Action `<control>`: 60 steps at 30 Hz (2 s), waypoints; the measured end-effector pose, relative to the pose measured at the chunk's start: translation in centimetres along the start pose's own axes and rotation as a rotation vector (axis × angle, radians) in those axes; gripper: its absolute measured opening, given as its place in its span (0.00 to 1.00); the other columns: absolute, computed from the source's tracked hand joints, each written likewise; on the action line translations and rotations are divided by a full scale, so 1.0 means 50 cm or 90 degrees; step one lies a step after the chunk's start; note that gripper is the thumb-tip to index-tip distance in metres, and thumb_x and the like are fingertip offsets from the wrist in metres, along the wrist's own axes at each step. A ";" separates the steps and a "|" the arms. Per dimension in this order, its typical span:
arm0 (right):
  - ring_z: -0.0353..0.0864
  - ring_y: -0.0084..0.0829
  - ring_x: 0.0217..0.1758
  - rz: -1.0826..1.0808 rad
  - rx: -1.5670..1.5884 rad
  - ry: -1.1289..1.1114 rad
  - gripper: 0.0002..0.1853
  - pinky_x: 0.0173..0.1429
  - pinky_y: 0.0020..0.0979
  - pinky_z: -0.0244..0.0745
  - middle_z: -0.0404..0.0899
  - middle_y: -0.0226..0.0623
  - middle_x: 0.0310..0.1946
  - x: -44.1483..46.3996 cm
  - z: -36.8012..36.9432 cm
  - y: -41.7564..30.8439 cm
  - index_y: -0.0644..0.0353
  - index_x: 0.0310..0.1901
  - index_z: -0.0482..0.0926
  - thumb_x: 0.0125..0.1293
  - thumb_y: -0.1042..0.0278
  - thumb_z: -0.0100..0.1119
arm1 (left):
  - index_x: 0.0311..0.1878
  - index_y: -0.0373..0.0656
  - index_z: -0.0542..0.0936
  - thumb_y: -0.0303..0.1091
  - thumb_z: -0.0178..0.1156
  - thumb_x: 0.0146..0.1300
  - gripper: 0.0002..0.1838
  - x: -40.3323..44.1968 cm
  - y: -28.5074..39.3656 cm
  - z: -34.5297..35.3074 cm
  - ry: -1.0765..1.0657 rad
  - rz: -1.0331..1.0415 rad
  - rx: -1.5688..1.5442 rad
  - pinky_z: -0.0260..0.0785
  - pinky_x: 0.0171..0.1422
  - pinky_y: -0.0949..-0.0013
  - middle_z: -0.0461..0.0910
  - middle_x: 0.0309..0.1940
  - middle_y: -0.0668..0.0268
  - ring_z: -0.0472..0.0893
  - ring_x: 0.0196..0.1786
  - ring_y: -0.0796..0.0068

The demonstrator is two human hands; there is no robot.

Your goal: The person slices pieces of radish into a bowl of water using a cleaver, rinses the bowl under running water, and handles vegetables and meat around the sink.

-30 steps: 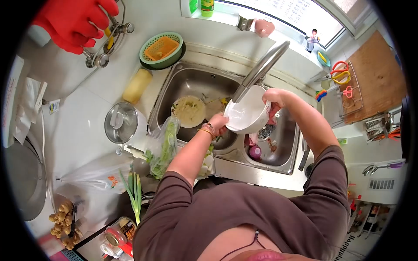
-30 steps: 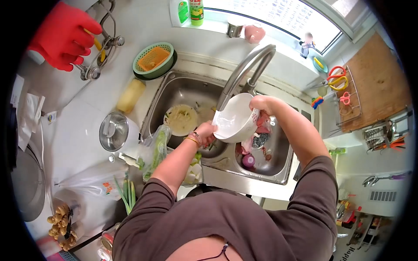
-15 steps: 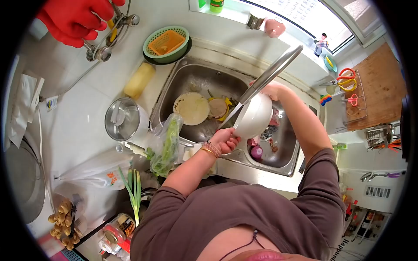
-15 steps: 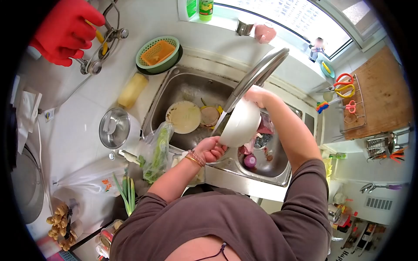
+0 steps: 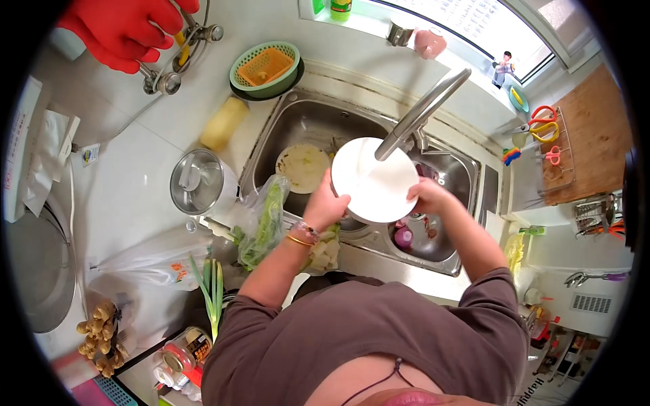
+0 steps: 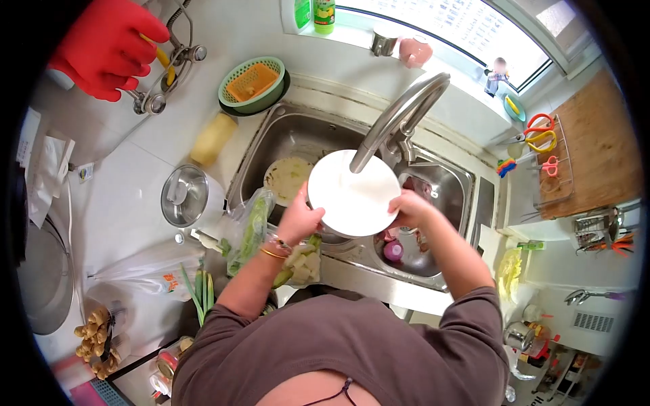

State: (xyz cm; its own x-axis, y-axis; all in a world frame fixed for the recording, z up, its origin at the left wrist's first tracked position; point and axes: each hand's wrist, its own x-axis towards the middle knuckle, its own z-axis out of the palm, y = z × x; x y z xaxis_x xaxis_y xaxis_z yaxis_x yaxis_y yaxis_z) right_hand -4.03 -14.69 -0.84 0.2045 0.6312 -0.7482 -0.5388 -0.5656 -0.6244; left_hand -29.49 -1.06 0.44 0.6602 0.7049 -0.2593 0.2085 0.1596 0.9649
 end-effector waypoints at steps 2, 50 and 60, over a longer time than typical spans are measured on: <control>0.78 0.52 0.56 -0.009 0.122 -0.061 0.31 0.60 0.56 0.75 0.77 0.49 0.53 0.052 0.023 0.069 0.71 0.58 0.71 0.45 0.88 0.53 | 0.69 0.40 0.62 0.28 0.52 0.56 0.34 -0.009 0.037 -0.033 0.061 0.091 0.289 0.73 0.29 0.57 0.82 0.31 0.50 0.81 0.24 0.56; 0.81 0.34 0.26 -0.060 -0.384 -0.120 0.08 0.33 0.32 0.79 0.81 0.39 0.26 0.393 0.223 -0.020 0.61 0.29 0.81 0.59 0.66 0.55 | 0.51 0.43 0.68 0.29 0.53 0.54 0.19 0.067 -0.057 -0.048 -0.109 -0.409 -0.283 0.55 0.12 0.77 0.75 0.28 0.59 0.73 0.19 0.69; 0.81 0.34 0.21 -0.103 -0.485 0.002 0.11 0.28 0.38 0.77 0.81 0.39 0.21 0.326 0.180 -0.012 0.63 0.37 0.83 0.58 0.66 0.58 | 0.44 0.44 0.71 0.30 0.54 0.52 0.14 0.103 -0.096 -0.053 -0.124 -0.438 -0.291 0.54 0.15 0.79 0.74 0.28 0.62 0.72 0.22 0.72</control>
State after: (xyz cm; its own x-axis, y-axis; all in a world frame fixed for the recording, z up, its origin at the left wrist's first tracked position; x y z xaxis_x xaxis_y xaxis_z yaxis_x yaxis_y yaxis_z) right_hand -7.75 0.71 -10.64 0.2349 0.7360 -0.6349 0.2074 -0.6761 -0.7070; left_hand -29.01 3.62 -5.40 0.6139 0.2236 -0.7571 0.3250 0.8024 0.5005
